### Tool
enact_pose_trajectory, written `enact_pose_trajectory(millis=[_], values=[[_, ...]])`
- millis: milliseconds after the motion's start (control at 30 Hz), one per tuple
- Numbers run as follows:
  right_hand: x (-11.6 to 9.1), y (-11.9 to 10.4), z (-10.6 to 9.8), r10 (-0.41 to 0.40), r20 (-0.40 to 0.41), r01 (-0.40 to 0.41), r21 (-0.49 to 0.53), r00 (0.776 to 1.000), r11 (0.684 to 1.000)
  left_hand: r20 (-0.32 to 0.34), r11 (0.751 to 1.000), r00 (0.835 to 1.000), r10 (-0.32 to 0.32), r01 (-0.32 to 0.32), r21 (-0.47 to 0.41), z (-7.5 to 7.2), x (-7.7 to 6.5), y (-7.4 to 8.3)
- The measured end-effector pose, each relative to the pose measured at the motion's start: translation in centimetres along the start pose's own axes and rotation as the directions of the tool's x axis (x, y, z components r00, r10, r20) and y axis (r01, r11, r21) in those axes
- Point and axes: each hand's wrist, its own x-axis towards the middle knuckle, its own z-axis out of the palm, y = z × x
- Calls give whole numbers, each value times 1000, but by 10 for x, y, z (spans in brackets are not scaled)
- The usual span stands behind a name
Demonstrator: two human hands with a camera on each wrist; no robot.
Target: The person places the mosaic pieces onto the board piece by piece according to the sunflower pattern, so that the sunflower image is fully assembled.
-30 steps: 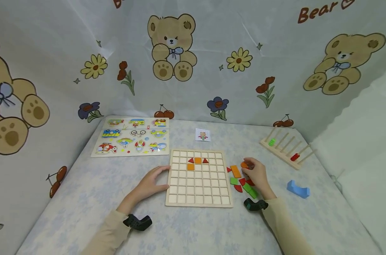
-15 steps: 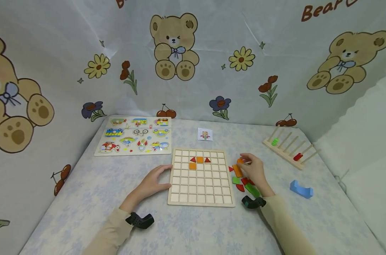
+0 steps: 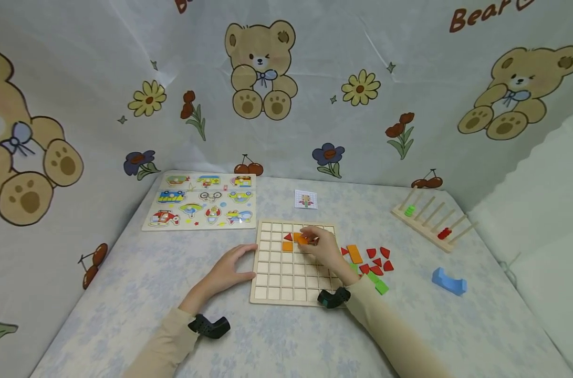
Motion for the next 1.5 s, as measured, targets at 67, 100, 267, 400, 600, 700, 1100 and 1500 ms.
enact_pose_trajectory(millis=[67,100,267,400,600,700,1100,1500], values=[[0,-1,6,5,24,-5,-5,1000,1000,3,1000,1000,2,-2,-3,1,0,0],[-1,-2,8,10,33,-10,-4,999,1000,5,1000,1000,-1,1,-5,1,0,0],[-2,-2,12,19,36,-19,5,999,1000,9,1000,1000,-2,2,-1,2,0,0],[-1,-1,13,-2,40,1,10,999,1000,7,1000,1000,5,-5,-5,0,0,2],[-3,3,8,-29,54,28,19,998,999,5,1000,1000,8,-8,18,0,0,1],[-7,9,-1,-40,23,40,11,999,999,2,1000,1000,3,-3,20,0,1,0],[-37,47,-61,59,-169,-81,-127,984,988,1,999,1000,24,-24,27,1,0,-3],[-46,67,-70,97,-209,-133,-163,973,978,0,999,999,41,-41,13,1,0,-2]])
